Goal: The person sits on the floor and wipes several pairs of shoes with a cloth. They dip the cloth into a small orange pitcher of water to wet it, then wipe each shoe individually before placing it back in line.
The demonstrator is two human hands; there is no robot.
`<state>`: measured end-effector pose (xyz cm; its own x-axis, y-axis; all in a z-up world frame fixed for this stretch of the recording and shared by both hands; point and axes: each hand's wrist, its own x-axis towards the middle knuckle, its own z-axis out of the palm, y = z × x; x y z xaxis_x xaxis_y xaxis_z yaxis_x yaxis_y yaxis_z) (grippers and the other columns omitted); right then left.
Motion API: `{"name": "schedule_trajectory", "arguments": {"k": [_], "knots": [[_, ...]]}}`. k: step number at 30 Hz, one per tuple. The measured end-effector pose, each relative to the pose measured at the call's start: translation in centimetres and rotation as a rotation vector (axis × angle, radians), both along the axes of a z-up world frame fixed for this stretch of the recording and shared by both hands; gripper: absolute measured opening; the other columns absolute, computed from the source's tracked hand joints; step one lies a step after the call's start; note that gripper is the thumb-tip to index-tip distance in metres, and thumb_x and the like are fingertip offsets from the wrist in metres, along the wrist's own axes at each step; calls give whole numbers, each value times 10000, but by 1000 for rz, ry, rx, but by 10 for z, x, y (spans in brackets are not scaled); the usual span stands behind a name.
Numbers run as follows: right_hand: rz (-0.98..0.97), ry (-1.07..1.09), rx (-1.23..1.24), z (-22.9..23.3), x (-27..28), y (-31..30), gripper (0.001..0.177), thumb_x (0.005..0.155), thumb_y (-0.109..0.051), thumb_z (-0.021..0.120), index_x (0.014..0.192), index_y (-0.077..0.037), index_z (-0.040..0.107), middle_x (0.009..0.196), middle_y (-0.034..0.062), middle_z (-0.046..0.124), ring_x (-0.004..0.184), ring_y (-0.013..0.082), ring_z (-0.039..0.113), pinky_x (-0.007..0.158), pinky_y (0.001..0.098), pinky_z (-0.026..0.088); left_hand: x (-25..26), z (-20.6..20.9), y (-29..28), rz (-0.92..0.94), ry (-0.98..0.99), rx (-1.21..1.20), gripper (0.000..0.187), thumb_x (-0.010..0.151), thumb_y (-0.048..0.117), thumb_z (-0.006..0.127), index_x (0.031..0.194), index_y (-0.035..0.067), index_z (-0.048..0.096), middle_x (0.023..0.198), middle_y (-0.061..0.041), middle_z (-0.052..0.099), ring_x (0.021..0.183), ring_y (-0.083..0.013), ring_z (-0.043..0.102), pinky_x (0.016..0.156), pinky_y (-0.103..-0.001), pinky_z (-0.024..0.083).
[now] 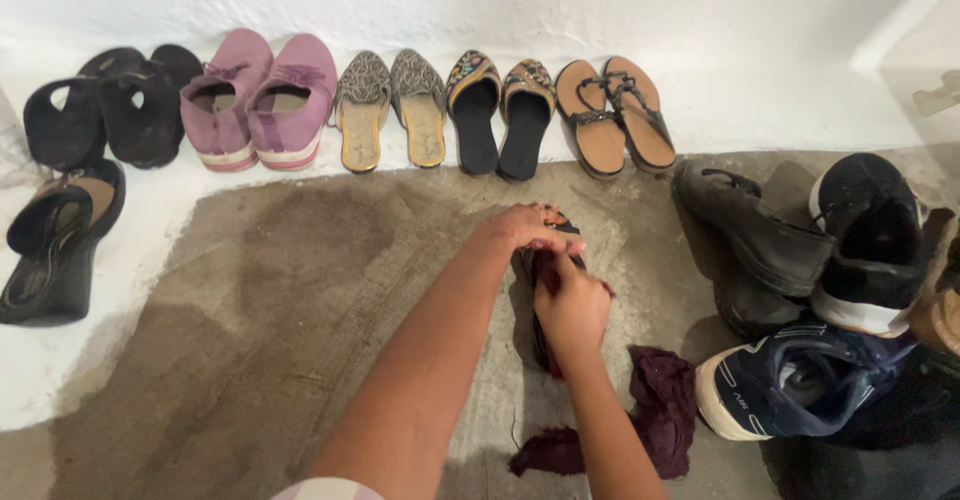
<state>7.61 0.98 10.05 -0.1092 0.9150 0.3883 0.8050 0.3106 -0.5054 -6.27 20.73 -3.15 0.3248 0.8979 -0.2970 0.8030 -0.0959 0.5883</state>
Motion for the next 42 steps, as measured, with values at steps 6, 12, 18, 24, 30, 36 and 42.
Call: {"name": "schedule_trajectory", "arguments": {"k": [6,12,18,24,30,36,42], "knots": [[204,431,-33,-1,52,-96,263,701,-76,768,953,-8,737,1018,165,774,930,327,754,862,379,547,0,16,-34,-72,146,168,1146,561,558,900,1527,177,414,1624,-120,325,1461,-315,363,1181,-363,363],[418,447,-207,-32,109,-104,162,581,-14,683,728,-13,753,970,135,791,977,310,776,831,356,574,6,-5,-50,34,90,458,727,762,149,685,1468,104,517,1619,-141,399,1493,-326,369,1224,-396,329],[4,45,-27,35,73,-89,198,691,-204,734,833,-69,755,958,184,733,939,375,703,898,466,539,-39,100,-43,7,112,789,609,829,113,621,1425,36,521,1590,-156,432,1494,-312,381,1176,-407,372],[216,177,45,170,-89,-37,1070,701,-451,886,1485,49,356,1279,348,561,1164,493,579,944,517,483,-127,278,6,-226,504,538,758,800,208,673,1489,35,408,1629,-159,274,1516,-289,214,1232,-414,215],[270,200,-74,184,-262,-48,942,661,-327,869,1434,23,461,1228,265,589,1058,444,645,900,494,536,-328,318,-41,-69,316,447,804,848,367,760,1530,151,393,1629,-172,249,1498,-305,212,1202,-414,203],[453,314,-255,88,-404,-110,841,709,-250,829,1427,15,481,1370,242,493,1181,389,572,968,439,521,-522,253,-243,637,68,678,909,751,688,764,1441,125,586,1539,-219,498,1449,-377,441,1184,-437,388],[565,-242,-678,-2,-440,-130,1031,828,-457,798,1584,-87,202,1614,272,119,1448,466,214,1153,526,309,-510,135,-390,850,392,187,977,780,479,797,1602,296,300,1713,-45,51,1552,-341,-63,1242,-514,146]]}}
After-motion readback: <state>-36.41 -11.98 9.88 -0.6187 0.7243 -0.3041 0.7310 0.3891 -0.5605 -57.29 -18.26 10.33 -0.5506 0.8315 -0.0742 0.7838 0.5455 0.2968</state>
